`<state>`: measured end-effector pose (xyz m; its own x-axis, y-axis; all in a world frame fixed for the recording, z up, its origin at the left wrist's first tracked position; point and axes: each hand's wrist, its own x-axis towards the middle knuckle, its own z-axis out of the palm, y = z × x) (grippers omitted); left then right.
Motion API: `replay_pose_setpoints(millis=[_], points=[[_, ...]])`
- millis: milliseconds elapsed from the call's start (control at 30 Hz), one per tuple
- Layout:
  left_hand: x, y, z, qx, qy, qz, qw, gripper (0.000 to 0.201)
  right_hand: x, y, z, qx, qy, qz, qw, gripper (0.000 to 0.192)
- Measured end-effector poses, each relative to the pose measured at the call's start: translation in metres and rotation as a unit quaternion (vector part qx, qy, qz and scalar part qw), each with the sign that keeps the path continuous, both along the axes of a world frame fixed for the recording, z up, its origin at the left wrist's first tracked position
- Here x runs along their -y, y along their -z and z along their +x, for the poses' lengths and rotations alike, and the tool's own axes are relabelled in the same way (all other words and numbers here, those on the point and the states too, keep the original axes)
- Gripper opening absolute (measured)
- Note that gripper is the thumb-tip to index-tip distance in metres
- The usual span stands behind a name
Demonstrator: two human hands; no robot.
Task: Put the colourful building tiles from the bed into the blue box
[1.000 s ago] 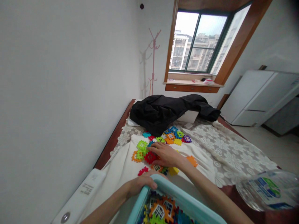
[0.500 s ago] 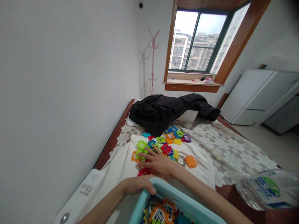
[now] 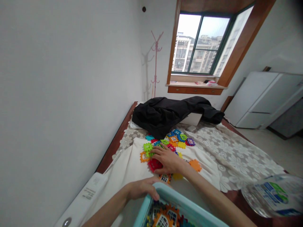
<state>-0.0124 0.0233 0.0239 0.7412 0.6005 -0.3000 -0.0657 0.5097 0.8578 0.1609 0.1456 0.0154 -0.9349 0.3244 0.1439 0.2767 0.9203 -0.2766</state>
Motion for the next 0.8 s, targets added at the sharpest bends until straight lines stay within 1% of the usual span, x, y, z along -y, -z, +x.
replay_pose_setpoints(millis=[67,167,267,300,400,500,567,600,667,800], points=[[0.002,0.002,0.000,-0.005,-0.017,-0.006,1.000,0.045,-0.003,-0.003,0.004,0.005,0.000,0.007,1.000,0.058],[0.007,0.007,0.002,-0.021,-0.072,-0.011,0.997,0.047,-0.003,-0.006,0.006,0.004,0.009,0.009,1.000,0.057],[0.013,0.014,0.005,-0.011,-0.134,-0.001,0.991,0.045,0.004,-0.004,0.000,-0.025,0.022,0.005,0.999,0.040],[0.015,0.016,0.006,-0.006,-0.151,0.003,0.989,0.044,0.007,-0.002,-0.004,-0.030,0.020,0.005,0.999,0.040],[0.017,0.017,0.007,0.002,-0.177,0.032,0.984,0.041,0.015,0.005,-0.014,-0.021,0.008,-0.001,1.000,0.046],[0.016,0.015,0.005,-0.013,-0.216,0.078,0.973,0.038,0.014,0.008,-0.018,-0.019,0.023,-0.010,1.000,0.033],[0.016,0.015,0.003,-0.018,-0.250,0.085,0.964,0.038,0.012,0.007,-0.018,-0.019,0.041,-0.013,0.999,0.027],[0.016,0.015,0.003,-0.017,-0.261,0.083,0.962,0.039,0.011,0.006,-0.017,-0.017,0.049,-0.013,0.999,0.025],[0.017,0.016,0.002,-0.012,-0.264,0.077,0.961,0.040,0.010,0.004,-0.016,-0.014,0.059,-0.010,0.998,0.022],[0.018,0.020,0.001,-0.019,-0.269,0.074,0.960,0.040,0.011,0.001,-0.017,-0.040,0.046,-0.008,0.998,0.016]])
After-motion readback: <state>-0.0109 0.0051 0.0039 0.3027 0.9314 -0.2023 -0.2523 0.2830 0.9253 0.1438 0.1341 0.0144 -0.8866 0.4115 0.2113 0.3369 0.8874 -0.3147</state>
